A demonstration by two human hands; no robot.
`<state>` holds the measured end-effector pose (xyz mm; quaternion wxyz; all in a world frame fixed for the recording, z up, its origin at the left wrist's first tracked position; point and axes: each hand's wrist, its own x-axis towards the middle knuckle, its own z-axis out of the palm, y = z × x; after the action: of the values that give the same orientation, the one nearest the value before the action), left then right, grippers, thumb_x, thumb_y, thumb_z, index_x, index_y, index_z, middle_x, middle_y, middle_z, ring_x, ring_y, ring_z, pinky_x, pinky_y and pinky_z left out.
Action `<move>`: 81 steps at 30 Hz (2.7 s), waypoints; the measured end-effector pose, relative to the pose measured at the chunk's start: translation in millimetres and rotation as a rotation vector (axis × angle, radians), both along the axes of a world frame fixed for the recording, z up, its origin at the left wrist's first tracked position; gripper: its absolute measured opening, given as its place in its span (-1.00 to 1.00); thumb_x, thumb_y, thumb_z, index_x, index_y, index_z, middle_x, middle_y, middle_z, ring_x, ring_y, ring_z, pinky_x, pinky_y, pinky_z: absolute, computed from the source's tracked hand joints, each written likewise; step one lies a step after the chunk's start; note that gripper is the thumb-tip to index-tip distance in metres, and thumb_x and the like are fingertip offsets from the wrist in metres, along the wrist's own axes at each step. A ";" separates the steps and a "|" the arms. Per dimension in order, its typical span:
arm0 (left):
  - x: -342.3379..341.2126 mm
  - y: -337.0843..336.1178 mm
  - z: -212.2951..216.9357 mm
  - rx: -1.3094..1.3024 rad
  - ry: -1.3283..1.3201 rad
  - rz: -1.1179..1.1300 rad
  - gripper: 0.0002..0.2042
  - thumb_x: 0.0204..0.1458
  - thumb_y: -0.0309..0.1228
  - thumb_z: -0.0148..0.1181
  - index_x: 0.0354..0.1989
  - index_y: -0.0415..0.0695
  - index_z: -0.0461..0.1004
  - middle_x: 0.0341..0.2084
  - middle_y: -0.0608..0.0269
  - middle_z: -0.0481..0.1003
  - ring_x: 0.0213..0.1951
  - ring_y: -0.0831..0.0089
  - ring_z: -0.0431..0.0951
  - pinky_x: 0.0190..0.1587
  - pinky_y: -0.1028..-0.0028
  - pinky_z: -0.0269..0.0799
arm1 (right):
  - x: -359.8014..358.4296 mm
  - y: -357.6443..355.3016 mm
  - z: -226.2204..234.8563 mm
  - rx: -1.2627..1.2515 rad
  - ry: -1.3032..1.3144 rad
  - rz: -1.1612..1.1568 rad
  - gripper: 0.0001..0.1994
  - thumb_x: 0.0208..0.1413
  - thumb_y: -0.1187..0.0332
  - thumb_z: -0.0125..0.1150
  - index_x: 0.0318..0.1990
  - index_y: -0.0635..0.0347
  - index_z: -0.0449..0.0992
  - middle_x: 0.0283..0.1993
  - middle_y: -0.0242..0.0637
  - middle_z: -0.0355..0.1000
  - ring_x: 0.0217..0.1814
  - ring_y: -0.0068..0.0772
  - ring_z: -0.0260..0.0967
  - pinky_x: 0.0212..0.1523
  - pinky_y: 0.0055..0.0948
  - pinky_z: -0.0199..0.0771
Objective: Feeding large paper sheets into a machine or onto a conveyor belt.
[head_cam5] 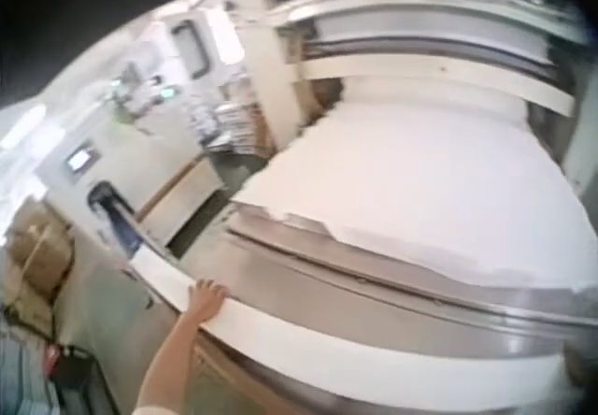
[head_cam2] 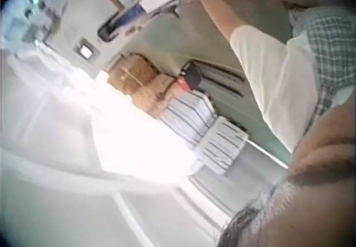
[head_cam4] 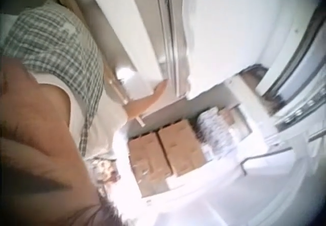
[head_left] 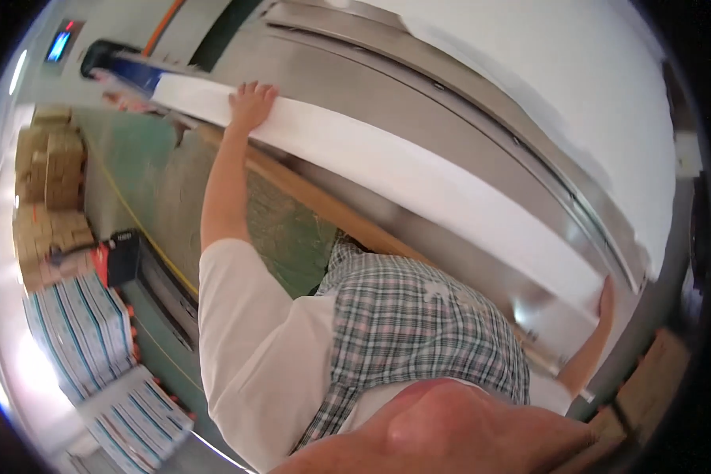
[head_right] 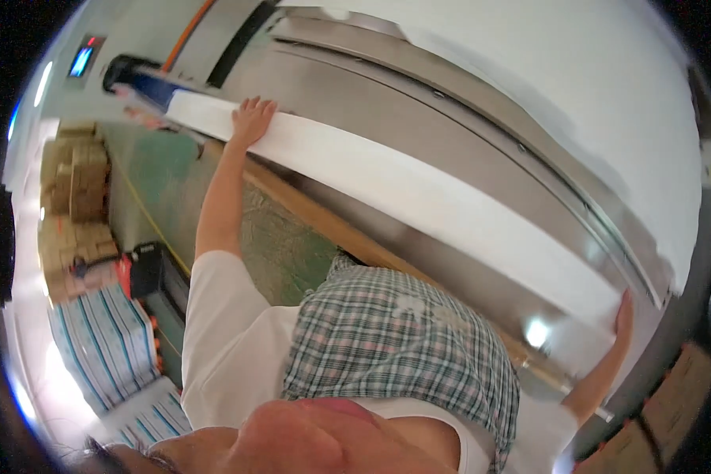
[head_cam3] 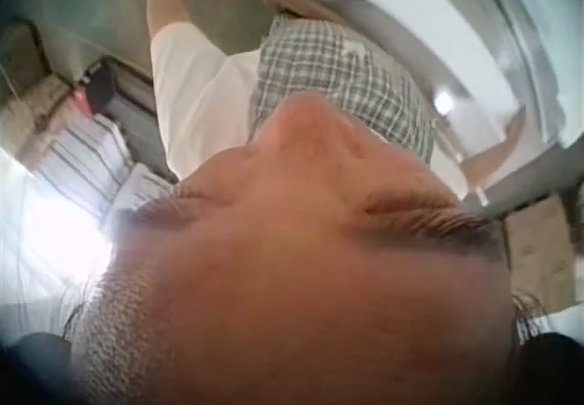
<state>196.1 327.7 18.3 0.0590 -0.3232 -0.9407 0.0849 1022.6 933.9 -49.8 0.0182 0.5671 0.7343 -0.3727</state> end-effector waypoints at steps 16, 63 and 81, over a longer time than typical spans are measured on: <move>111.4 -50.1 -3.2 0.806 0.125 -0.007 -0.76 -0.01 -0.29 0.04 -0.18 -0.05 0.44 -0.05 0.21 0.39 0.09 0.27 0.27 0.17 0.08 -0.10 | -275.6 -275.8 86.5 -0.288 0.188 0.694 -0.49 -0.04 0.17 0.18 0.02 0.28 0.28 -0.02 -0.18 0.27 0.04 -0.35 0.19 0.03 -0.40 0.20; -298.9 121.4 -19.4 1.214 -0.246 -0.202 -0.75 0.00 -0.27 0.04 -0.34 -0.21 0.51 -0.47 0.24 0.52 -0.43 0.52 0.46 -0.29 0.52 0.34 | -590.0 -375.8 7.0 0.724 0.209 -0.078 -0.84 0.07 0.31 0.01 -0.34 0.21 0.42 -0.39 -0.18 0.41 -0.40 -0.19 0.37 -0.37 -0.36 0.37; -352.1 178.4 -46.5 1.513 -0.951 -0.013 -0.71 0.07 -0.29 -0.11 -0.41 -0.24 0.48 -0.44 0.26 0.48 -0.31 0.50 0.43 -0.20 0.54 0.27 | -610.9 -373.5 -2.5 0.807 0.004 -0.121 -0.88 0.06 0.32 0.02 -0.37 0.16 0.37 -0.49 -0.28 0.34 -0.54 -0.31 0.29 -0.51 -0.38 0.31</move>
<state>-156.0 506.1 -28.2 -0.1391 -0.2041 -0.6681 -0.7019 411.7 560.4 -52.2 -0.2291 0.5700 0.7871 -0.0559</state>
